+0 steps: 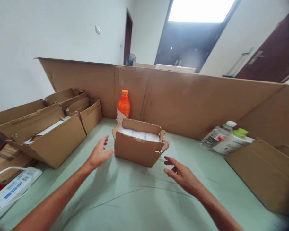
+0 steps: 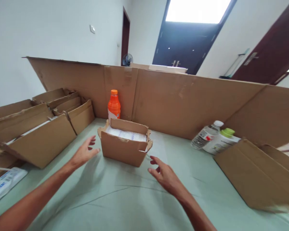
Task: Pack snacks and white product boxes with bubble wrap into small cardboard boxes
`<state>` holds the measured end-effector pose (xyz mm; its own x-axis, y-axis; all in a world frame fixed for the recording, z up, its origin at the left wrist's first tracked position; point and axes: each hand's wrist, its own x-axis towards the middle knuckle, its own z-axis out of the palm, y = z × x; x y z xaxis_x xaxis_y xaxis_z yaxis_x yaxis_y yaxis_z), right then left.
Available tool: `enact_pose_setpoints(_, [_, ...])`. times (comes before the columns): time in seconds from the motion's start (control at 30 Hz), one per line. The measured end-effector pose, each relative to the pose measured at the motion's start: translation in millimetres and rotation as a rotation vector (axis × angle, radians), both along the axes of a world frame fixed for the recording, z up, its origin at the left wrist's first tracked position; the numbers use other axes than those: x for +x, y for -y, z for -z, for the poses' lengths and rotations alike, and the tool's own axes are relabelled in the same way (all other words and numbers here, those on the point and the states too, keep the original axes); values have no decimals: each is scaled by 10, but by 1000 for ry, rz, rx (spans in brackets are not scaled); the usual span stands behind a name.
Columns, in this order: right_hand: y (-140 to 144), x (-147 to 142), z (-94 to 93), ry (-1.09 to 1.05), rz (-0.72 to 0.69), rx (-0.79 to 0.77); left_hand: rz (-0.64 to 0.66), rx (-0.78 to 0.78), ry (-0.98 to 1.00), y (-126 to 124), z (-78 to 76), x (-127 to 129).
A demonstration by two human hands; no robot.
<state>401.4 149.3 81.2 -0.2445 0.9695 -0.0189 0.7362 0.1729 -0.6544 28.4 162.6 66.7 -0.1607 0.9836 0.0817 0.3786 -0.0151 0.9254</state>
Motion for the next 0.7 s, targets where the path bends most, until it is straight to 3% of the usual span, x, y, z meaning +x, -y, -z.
enact_pose_setpoints(0.07, [-50, -169, 346, -79, 37, -43, 30, -39, 54, -48, 293, 156])
enact_pose_setpoints(0.13, [-174, -357, 514, -116, 74, -49, 64, -26, 90, -38, 464, 293])
enact_pose_setpoints(0.23, [-410, -577, 511, -122, 101, -24, 38, -2, 119, 207, 640, 363])
enact_pose_setpoints(0.33, [-673, -852, 442, -164, -4, -34, -70, 19, 162, 633, 891, 268])
enact_pose_setpoints(0.47, [-1081, -1551, 506, -370, -144, -8, -224, 72, 226, 957, 1156, 36])
enact_pose_setpoints(0.57, [-1335, -2151, 648, -438, -117, 28, -260, 78, 259, 786, 1149, -110])
enact_pose_setpoints(0.7, [-1535, -2696, 831, -467, -181, 53, -273, 124, 219, 245, 1040, -181])
